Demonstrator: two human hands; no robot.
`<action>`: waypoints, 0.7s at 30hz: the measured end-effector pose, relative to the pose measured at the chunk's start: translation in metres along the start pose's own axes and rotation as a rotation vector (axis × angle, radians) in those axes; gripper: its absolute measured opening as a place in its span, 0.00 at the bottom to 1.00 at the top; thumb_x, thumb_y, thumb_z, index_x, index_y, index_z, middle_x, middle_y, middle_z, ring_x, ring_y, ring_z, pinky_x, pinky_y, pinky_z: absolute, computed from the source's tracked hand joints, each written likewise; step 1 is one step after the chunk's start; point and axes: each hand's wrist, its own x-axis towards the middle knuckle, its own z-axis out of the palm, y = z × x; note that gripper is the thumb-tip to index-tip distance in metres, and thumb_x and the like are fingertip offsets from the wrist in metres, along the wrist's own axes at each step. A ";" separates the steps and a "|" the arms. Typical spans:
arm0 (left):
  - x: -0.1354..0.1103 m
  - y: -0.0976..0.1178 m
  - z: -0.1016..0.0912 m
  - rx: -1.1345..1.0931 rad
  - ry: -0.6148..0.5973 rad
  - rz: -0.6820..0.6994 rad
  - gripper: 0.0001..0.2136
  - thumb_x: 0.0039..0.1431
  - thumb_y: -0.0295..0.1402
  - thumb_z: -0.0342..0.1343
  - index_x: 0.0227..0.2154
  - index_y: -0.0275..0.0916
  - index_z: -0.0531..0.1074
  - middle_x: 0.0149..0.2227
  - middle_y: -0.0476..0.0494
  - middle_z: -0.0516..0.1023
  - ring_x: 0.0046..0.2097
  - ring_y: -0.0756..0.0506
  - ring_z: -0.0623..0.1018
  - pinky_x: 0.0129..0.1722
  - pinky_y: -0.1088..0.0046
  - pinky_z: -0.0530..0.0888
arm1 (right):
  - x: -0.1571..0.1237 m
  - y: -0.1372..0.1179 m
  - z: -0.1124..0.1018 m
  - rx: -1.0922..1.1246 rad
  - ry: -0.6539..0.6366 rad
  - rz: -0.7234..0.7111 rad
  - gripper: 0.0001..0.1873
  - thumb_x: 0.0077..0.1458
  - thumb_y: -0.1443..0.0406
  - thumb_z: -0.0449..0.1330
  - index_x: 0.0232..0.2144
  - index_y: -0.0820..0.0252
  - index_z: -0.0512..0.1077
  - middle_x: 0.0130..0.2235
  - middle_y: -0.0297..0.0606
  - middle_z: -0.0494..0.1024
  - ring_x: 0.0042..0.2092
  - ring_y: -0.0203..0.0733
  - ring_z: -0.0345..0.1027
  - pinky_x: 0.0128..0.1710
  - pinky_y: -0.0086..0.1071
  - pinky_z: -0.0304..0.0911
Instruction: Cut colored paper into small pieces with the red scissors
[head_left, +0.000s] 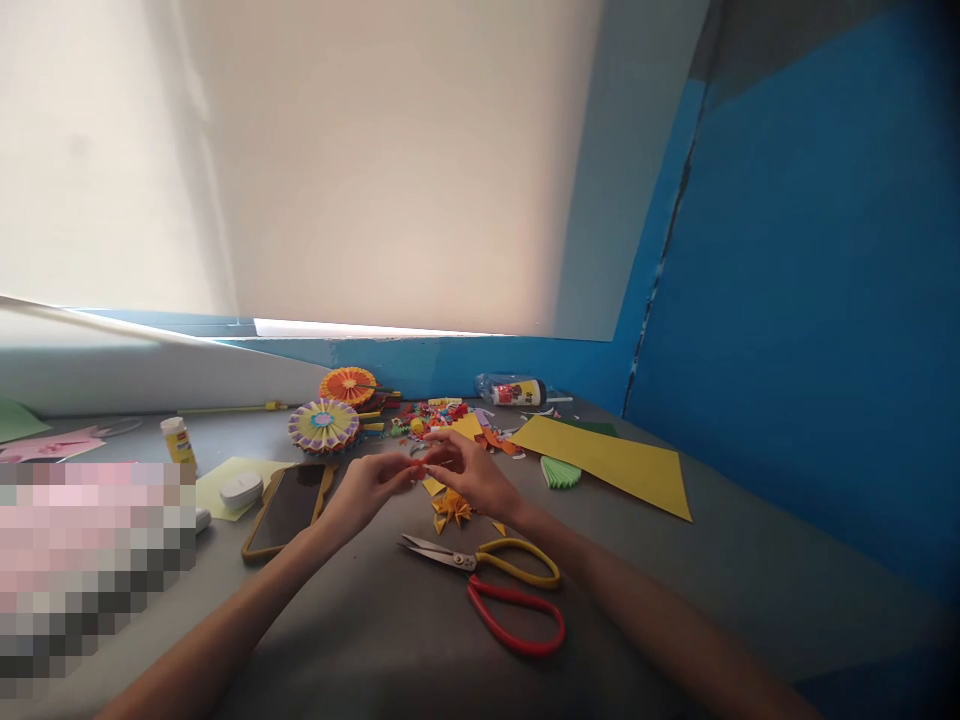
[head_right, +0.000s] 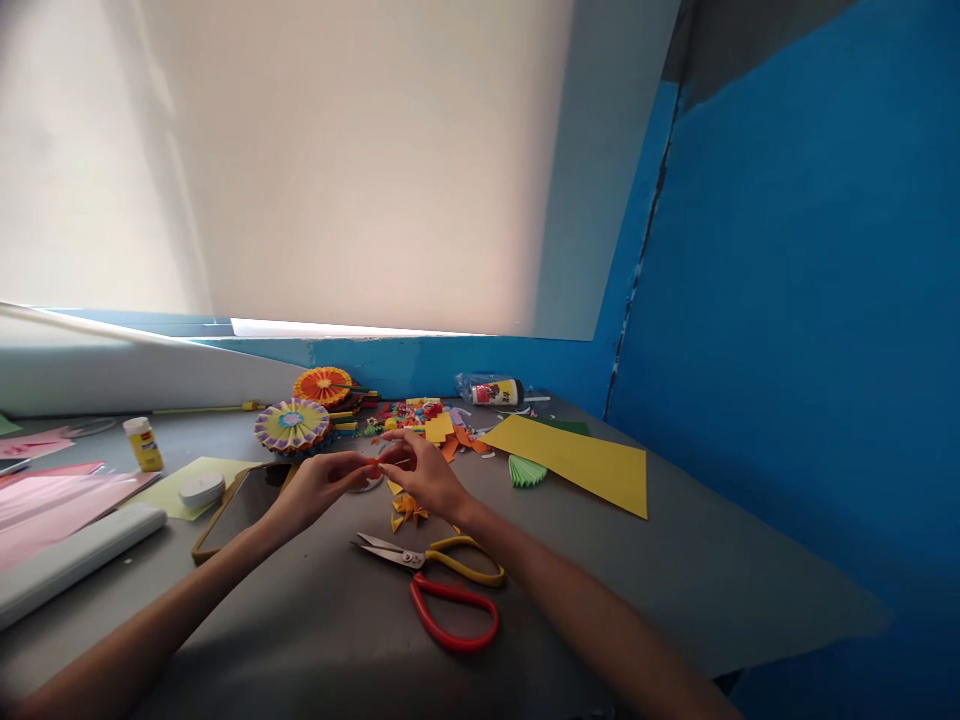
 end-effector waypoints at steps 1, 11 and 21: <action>0.000 -0.001 0.000 0.059 0.011 0.008 0.18 0.55 0.47 0.53 0.36 0.37 0.77 0.32 0.42 0.80 0.35 0.43 0.78 0.35 0.72 0.72 | 0.002 0.004 -0.003 -0.063 -0.007 -0.023 0.23 0.52 0.63 0.62 0.51 0.57 0.65 0.41 0.41 0.77 0.43 0.44 0.73 0.41 0.37 0.70; 0.003 -0.010 -0.002 0.224 0.032 0.041 0.18 0.61 0.46 0.44 0.37 0.39 0.73 0.34 0.43 0.79 0.32 0.45 0.78 0.32 0.74 0.71 | 0.028 0.045 -0.102 -0.835 0.239 0.224 0.25 0.54 0.73 0.54 0.55 0.65 0.61 0.42 0.49 0.77 0.40 0.46 0.73 0.29 0.27 0.62; 0.003 -0.011 0.001 0.237 -0.019 0.047 0.18 0.62 0.44 0.42 0.35 0.39 0.73 0.32 0.43 0.78 0.32 0.45 0.77 0.31 0.75 0.70 | 0.030 0.079 -0.097 -0.968 0.156 0.257 0.28 0.47 0.71 0.61 0.53 0.63 0.65 0.34 0.47 0.78 0.37 0.51 0.72 0.28 0.28 0.57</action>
